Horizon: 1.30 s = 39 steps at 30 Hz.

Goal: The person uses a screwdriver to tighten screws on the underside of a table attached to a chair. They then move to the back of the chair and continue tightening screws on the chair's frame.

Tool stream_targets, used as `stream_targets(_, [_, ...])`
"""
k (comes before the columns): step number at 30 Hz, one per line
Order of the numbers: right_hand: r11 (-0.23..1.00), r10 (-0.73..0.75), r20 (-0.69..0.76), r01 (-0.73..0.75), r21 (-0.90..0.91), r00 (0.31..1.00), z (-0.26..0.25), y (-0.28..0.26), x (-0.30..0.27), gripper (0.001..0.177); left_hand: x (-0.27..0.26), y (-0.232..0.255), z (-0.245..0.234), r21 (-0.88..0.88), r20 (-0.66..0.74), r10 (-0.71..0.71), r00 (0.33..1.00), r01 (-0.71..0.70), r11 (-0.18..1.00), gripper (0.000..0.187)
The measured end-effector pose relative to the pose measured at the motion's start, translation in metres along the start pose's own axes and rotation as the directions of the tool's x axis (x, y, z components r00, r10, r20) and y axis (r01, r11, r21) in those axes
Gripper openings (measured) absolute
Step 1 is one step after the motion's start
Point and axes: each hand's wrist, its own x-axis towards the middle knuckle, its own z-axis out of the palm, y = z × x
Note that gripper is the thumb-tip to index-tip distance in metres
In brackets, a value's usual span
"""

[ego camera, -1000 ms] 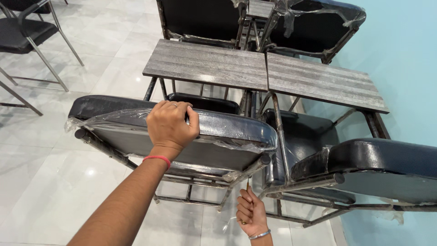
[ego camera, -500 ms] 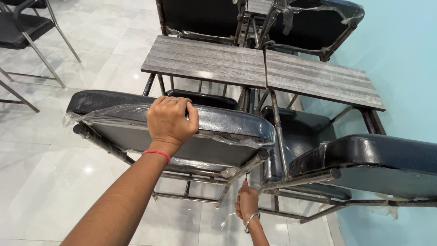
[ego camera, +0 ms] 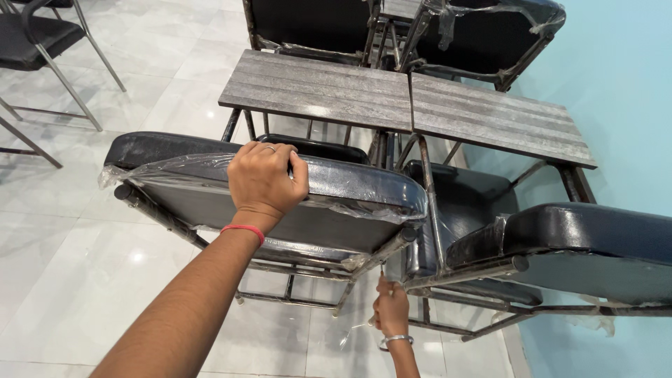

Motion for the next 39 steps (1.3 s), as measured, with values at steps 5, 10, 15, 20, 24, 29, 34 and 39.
stream_targets(5, [0.578, -0.003, 0.352, -0.286, 0.764, 0.936, -0.006, 0.008, -0.019, 0.028, 0.0, 0.0, 0.0, 0.007, 0.0, 0.0, 1.0, 0.0, 1.0, 0.018])
stream_targets(10, [0.412, -0.05, 0.279, -0.234, 0.881, 0.959, -0.003, 0.003, -0.041, 0.031, 0.0, 0.0, 0.0, 0.029, 0.003, -0.012, 1.0, 0.012, 1.0, 0.018])
stream_targets(15, [0.505, -0.045, 0.194, -0.145, 0.851, 0.98, 0.005, -0.01, -0.054, 0.029, 0.0, -0.001, 0.001, 0.016, -0.005, 0.009, 1.0, -0.009, 1.0, 0.018])
stream_targets(20, [0.707, 0.077, 0.043, -0.085, 0.702, 0.996, 0.013, -0.013, -0.055, 0.026, -0.001, -0.002, 0.0, 0.039, 0.008, 0.009, 1.0, -0.009, 0.999, 0.019])
stream_targets(24, [0.921, -0.01, -0.12, 0.056, 0.385, 0.993, 0.016, -0.006, -0.047, 0.022, -0.001, -0.002, 0.0, 0.058, 0.029, -0.011, 1.0, 0.009, 0.998, 0.019])
stream_targets(29, [0.915, -0.396, -0.282, 0.347, -0.208, 0.874, 0.016, 0.001, -0.047, 0.014, -0.002, -0.002, 0.002, 0.061, 0.025, -0.003, 1.0, 0.002, 0.998, 0.019])
stream_targets(34, [0.797, -0.553, -0.321, 0.376, -0.474, 0.768, 0.012, -0.011, -0.056, 0.024, -0.002, -0.003, 0.003, 0.055, 0.006, 0.015, 1.0, -0.015, 0.998, 0.019])
stream_targets(39, [0.766, -0.568, -0.344, 0.328, -0.553, 0.747, 0.004, -0.026, -0.068, 0.028, -0.003, -0.004, 0.002, 0.068, 0.007, 0.021, 1.0, -0.021, 0.997, 0.02])
